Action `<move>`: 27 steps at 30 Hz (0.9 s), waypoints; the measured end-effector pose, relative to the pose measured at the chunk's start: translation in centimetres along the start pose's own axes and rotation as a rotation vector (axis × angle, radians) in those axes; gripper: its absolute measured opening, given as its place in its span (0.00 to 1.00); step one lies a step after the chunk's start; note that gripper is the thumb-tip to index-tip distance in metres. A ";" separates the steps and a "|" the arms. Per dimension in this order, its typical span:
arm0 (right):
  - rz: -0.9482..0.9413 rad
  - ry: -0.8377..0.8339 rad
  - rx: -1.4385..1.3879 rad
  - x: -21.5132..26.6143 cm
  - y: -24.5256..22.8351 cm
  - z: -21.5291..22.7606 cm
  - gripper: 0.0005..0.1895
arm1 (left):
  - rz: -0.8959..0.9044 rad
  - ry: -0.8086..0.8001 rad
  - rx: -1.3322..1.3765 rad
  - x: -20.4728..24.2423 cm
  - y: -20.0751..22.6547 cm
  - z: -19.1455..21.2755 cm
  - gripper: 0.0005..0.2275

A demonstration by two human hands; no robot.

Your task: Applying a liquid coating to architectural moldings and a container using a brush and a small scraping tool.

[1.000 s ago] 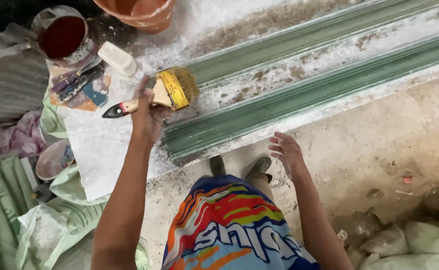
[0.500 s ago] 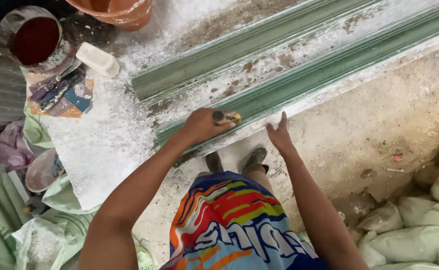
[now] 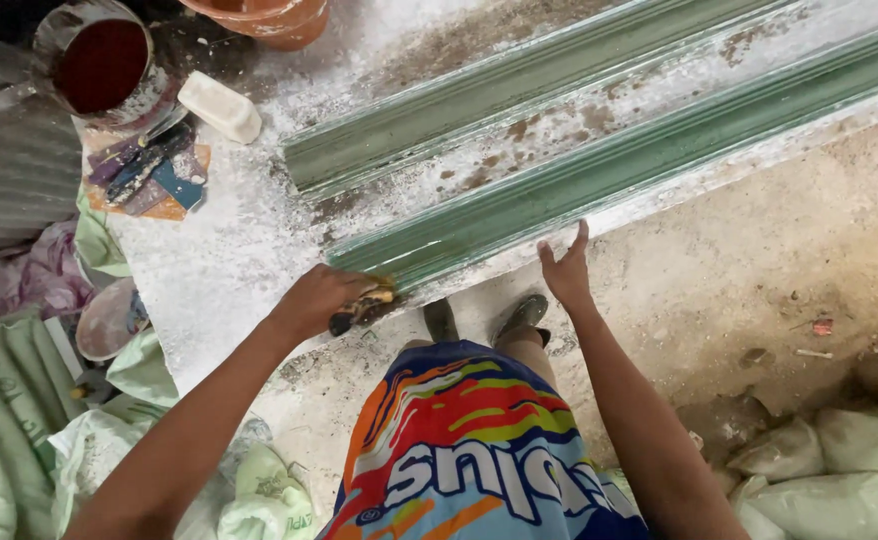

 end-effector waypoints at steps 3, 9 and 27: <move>-0.002 0.028 0.026 -0.1 -0.1 0.1 0.52 | 0.016 0.004 -0.028 2.4 -0.6 0.6 0.19; -0.122 -0.002 0.002 0.4 -3.5 1.5 0.54 | 0.193 -0.112 -0.024 5.1 -1.9 2.5 0.17; -0.068 0.024 -0.041 0.5 -2.0 0.3 0.54 | -0.019 -0.153 -0.102 -13.6 -0.1 -2.5 0.15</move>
Point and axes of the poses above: each hand's wrist, its own x-axis away from the middle knuckle, its own z-axis out of the back of the hand, y = z × x, the point moved 6 cm from there along -x, towards the middle knuckle, and after that the axes turned 3 degrees about -z, right-handed, at the moved point
